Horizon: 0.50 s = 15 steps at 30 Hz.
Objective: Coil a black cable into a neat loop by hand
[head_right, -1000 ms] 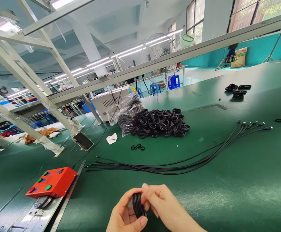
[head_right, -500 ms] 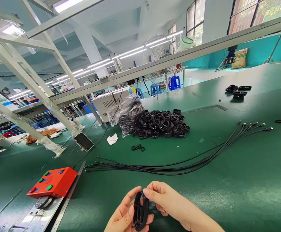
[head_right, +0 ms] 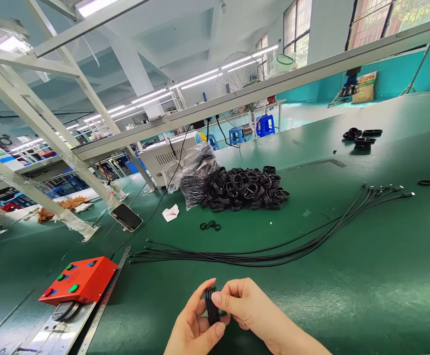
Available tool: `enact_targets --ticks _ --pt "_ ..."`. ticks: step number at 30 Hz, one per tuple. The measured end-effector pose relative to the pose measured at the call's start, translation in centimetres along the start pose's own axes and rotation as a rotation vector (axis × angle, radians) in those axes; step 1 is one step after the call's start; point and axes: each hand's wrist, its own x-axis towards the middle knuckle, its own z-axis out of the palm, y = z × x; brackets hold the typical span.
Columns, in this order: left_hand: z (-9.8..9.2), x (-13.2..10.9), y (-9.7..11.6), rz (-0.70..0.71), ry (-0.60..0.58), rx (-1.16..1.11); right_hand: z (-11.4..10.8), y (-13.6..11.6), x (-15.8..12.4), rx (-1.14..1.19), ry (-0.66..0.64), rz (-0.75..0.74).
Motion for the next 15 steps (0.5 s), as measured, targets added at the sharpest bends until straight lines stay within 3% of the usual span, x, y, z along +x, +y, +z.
enact_targets --ticks 6,15 --pt "0.07 0.11 0.77 -0.055 -0.159 -0.012 0.53 -0.37 -0.28 0.069 -0.05 -0.055" --pt "-0.03 0.53 0.35 -0.006 -0.144 -0.048 0.01 -0.26 -0.14 -0.106 -0.007 -0.09"
